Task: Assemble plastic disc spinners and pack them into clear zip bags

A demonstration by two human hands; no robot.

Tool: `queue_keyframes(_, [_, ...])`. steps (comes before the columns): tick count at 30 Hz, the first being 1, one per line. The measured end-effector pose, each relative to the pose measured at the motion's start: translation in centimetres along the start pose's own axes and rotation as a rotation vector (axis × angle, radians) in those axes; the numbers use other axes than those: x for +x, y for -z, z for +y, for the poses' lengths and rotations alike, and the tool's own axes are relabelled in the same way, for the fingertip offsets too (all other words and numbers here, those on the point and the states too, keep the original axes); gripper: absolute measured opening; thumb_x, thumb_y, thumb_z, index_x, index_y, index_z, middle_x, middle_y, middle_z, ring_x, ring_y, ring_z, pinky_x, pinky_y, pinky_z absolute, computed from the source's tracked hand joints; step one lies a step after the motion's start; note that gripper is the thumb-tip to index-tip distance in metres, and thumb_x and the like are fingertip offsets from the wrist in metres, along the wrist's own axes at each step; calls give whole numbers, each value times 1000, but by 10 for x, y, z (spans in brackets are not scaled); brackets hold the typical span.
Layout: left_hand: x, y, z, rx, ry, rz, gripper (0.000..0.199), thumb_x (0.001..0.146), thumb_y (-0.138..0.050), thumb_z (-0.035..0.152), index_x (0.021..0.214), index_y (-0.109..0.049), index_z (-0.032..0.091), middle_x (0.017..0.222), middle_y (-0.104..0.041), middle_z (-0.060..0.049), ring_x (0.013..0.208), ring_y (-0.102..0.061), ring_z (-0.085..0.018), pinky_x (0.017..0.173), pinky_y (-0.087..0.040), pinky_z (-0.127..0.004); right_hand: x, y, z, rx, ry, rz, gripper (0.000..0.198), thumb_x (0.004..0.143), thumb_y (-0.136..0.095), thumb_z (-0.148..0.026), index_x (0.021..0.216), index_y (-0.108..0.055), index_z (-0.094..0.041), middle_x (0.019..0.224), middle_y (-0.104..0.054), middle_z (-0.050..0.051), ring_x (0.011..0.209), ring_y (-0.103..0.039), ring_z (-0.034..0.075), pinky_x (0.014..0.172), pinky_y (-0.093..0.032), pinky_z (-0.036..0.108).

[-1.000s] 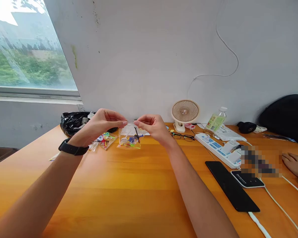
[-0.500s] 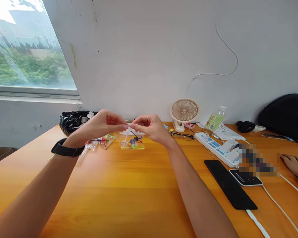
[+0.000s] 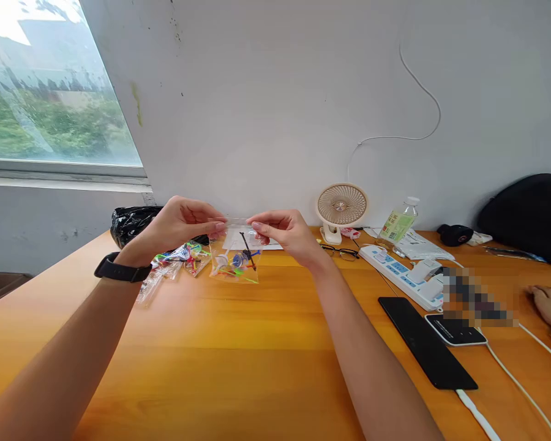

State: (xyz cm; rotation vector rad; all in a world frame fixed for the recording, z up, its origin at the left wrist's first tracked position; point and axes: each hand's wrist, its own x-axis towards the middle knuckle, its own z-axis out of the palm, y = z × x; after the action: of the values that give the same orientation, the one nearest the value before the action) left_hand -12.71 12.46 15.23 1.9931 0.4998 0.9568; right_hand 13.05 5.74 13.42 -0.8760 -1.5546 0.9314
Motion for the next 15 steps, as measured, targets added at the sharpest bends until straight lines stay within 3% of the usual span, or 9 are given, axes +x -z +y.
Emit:
queue_keyframes(4, [-1, -2, -4, -101, -32, 62, 24, 82, -85, 34, 101, -85, 17, 80, -81, -9, 70, -75, -18, 65, -62, -27, 1, 0, 2, 121, -3, 42, 26, 77, -88, -35, 100, -86, -24, 73, -70, 2, 68, -58, 13, 64, -48, 28])
queue_keyframes(9, [3, -6, -12, -222, -15, 159, 14, 79, -83, 27, 90, -87, 19, 78, -81, -8, 72, -77, -20, 72, -64, -31, 2, -3, 2, 227, 39, 96, 14, 75, -84, -28, 88, -87, -24, 73, -73, 4, 72, -62, 15, 63, -48, 29])
queue_keyframes(12, [6, -11, -12, -249, 10, 239, 14, 79, -82, 29, 85, -86, 17, 76, -80, -9, 71, -77, -20, 72, -64, -31, 1, -3, 1, 115, 117, 84, 14, 82, -79, -28, 91, -87, -24, 78, -76, 5, 76, -65, 17, 67, -52, 30])
queue_keyframes(15, [5, -15, -8, -137, 8, 269, 24, 78, -87, 37, 87, -84, 15, 76, -80, -9, 69, -76, -19, 68, -63, -29, -1, -4, -5, -66, 169, 100, 15, 84, -80, -31, 97, -86, -25, 86, -78, 4, 83, -69, 18, 74, -56, 32])
